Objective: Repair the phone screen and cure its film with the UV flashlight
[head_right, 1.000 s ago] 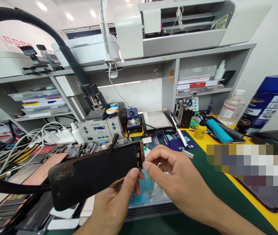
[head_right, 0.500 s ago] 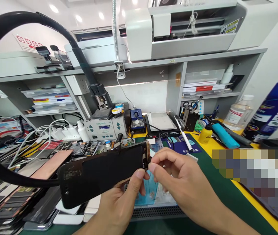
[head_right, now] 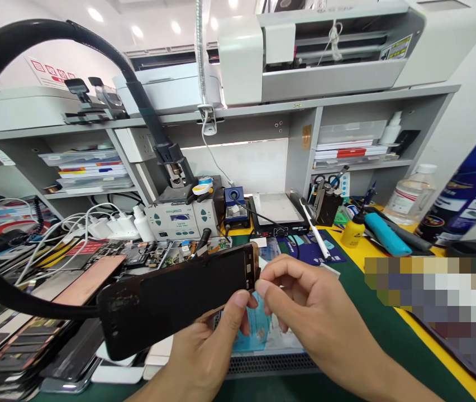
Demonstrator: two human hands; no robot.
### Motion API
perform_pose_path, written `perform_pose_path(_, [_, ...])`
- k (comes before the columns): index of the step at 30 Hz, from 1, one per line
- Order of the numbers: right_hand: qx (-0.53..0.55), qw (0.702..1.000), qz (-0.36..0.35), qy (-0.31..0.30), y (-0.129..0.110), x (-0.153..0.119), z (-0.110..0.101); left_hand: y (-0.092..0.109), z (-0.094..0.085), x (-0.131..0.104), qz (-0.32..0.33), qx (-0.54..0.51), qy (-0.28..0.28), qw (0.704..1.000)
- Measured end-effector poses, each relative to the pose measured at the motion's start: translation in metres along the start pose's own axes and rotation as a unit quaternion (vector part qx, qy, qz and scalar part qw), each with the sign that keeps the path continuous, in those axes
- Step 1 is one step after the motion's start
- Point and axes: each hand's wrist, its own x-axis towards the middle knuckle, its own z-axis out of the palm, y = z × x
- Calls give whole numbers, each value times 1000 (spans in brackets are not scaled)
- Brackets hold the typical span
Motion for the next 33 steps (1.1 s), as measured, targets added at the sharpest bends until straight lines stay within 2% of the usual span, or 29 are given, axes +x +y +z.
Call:
perform_pose_path(5, [5,1000,3,-2,4,-3,-1,0,0,1,1,-5,-6,1000])
perform_pose_path(8, [5,1000,0,-2,4,-3,-1,1,-2,2,30,0,-9,1000])
perform_pose_path(13, [13,1000,-1,-2,5,-2,-1,-1,-5,4,59,-21,-51,997])
perform_pose_path(18, [77,997,27,-11,10,1,-1,-4,-5,8,73,-34,-61,995])
perform_pose_path(24, [132,990,54,-15,6,3,3,-1,-4,8,80,-31,-45,995])
perform_pose_path(33, [95,995,39,-12,14,2,0,-4,-6,7,88,4,-23,996])
